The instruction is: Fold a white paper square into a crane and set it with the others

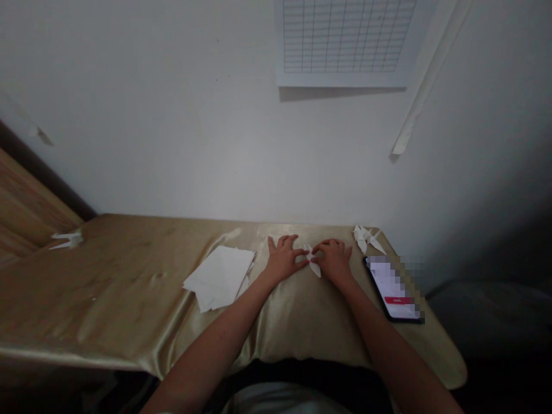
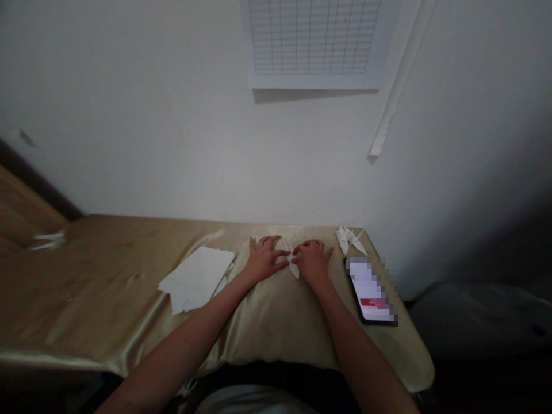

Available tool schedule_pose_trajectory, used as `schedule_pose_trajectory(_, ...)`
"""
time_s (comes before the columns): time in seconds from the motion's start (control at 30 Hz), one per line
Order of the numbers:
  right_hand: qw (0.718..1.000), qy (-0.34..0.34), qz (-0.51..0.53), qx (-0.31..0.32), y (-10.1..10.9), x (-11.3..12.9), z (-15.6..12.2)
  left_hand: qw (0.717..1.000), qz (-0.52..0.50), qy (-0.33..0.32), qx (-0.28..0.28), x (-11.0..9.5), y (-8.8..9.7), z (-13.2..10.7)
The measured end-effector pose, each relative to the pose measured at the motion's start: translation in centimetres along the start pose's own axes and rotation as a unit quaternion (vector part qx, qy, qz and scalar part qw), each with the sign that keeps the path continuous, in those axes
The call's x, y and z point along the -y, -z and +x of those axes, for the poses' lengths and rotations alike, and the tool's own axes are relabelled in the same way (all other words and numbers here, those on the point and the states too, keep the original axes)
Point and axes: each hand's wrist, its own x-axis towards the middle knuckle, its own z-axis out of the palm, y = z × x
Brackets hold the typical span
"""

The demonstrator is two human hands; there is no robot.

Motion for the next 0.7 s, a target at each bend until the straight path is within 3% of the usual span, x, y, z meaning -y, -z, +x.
schedule_pose_trajectory(0.7,0.998,-0.005,0.003,0.060,0.24,-0.52,0.63,0.998,0.055,0.036,0.009,0.75,-0.17,0.93)
